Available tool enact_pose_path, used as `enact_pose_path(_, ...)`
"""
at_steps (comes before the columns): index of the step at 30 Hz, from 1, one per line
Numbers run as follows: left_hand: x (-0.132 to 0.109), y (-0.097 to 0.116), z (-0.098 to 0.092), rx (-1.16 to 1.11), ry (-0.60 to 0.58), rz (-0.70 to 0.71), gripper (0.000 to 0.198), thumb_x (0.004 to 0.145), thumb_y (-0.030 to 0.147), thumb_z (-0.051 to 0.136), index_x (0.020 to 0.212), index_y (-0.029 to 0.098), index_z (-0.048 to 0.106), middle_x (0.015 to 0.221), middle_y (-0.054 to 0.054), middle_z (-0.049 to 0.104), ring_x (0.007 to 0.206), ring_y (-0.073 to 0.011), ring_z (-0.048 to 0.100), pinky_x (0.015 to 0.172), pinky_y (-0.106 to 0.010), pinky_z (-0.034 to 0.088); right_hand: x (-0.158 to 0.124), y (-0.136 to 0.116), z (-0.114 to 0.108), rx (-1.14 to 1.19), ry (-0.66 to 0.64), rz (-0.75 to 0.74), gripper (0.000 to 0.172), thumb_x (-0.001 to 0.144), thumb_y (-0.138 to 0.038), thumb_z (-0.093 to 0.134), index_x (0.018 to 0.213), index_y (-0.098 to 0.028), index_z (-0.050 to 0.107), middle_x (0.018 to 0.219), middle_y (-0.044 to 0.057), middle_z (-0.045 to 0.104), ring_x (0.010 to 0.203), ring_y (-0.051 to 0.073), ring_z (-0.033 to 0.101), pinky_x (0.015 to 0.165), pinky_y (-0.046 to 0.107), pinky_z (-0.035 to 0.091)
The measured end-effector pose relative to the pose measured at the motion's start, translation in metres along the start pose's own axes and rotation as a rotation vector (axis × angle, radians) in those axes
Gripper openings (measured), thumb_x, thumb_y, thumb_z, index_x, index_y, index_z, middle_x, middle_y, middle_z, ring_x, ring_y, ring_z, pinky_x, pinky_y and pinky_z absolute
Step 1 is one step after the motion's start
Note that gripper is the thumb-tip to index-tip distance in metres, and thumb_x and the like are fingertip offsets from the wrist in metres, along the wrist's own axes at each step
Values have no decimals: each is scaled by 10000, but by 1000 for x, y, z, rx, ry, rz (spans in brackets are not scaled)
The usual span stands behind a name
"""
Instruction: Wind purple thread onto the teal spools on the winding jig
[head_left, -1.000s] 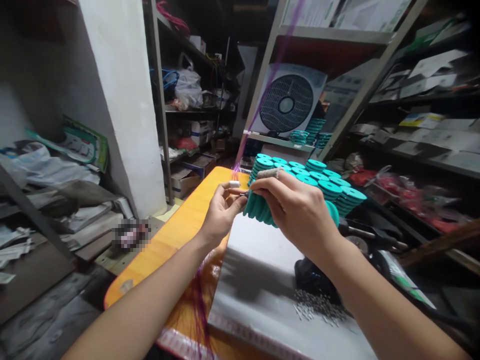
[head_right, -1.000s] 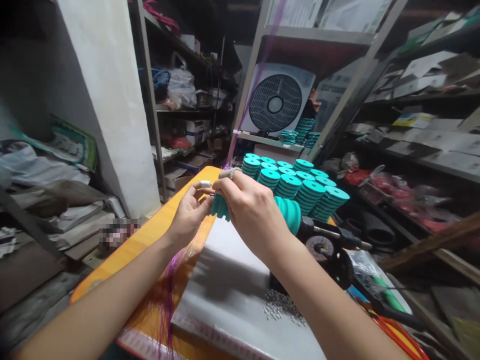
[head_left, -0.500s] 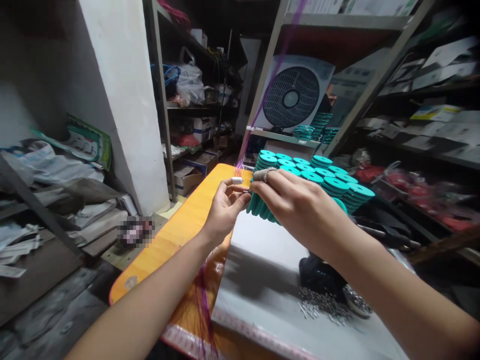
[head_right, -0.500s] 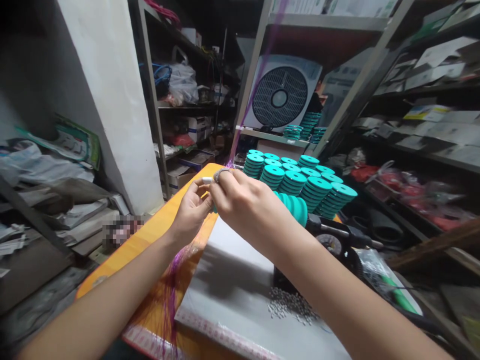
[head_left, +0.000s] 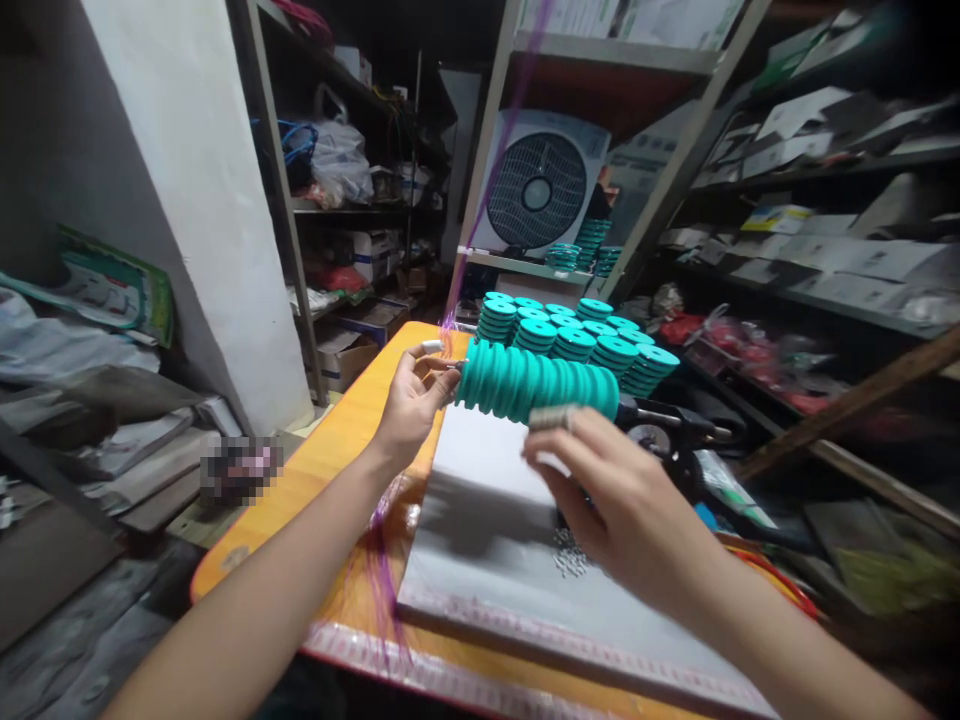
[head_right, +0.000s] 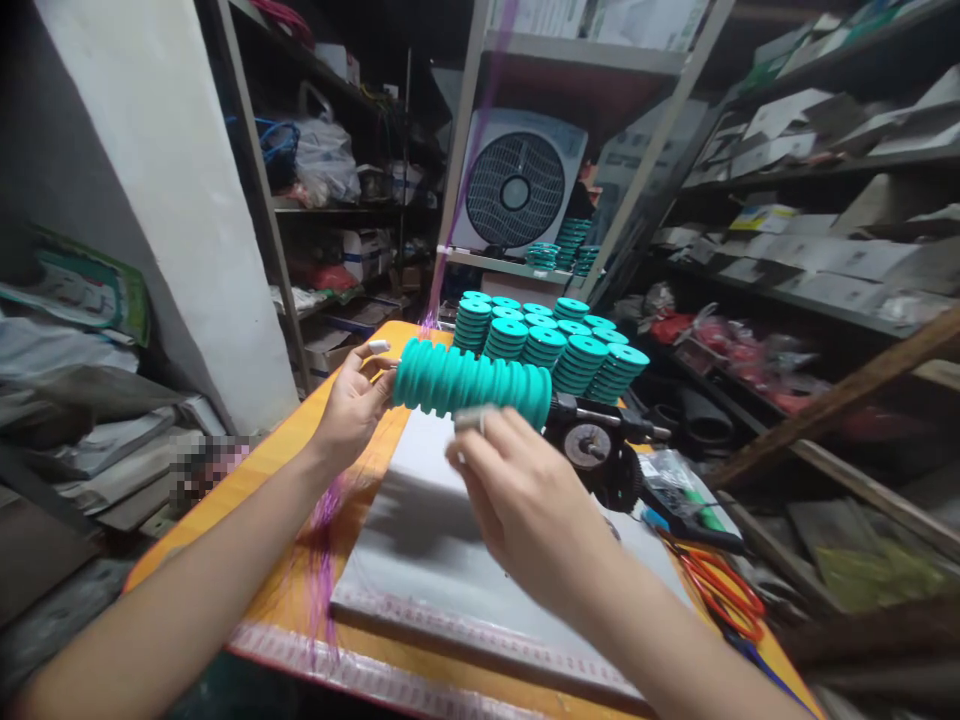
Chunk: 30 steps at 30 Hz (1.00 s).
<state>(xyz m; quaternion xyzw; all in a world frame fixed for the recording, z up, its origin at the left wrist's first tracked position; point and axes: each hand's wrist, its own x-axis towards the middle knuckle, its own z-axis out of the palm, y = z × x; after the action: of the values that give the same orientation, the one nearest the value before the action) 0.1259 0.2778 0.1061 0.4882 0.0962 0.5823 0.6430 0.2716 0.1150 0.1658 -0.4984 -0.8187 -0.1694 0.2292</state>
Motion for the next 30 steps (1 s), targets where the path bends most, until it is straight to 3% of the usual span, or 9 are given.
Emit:
enact_pose_path(3,0,1,1,14,17,-6,428,712,302,770,1042,244,503,888,22,564,764,-100,598,649,-210,497,-62,-2,18,-87,-249,180,98,847,-210,596,751,-208,613,807,53,591,804,221,526,671,374,464)
enact_pose_path(6,0,1,2,17,21,5,425,703,304,776,1031,243,513,886,22,553,784,-109,603,648,-213,507,-104,2,40,-95,-248,333,34,818,-244,647,828,-222,671,856,66,617,833,241,525,697,400,463)
enact_pose_path(8,0,0,2,16,17,16,428,701,306,777,1033,244,513,893,20,551,808,-116,609,678,-223,523,-117,4,53,-62,-187,390,95,850,-248,615,907,-231,688,898,68,632,863,239,522,729,402,463)
enact_pose_path(15,0,-2,-1,21,-1,11,415,725,285,760,1055,247,511,923,19,553,806,-105,619,719,-225,547,-125,3,72,18,13,410,150,883,-196,568,935,-243,700,860,65,631,836,223,505,705,373,451)
enact_pose_path(30,0,-1,1,19,17,12,418,716,285,768,1050,242,520,911,15,560,802,-110,612,702,-219,541,-124,9,73,98,2,429,86,881,-197,573,859,-226,651,860,45,621,839,213,499,705,359,465)
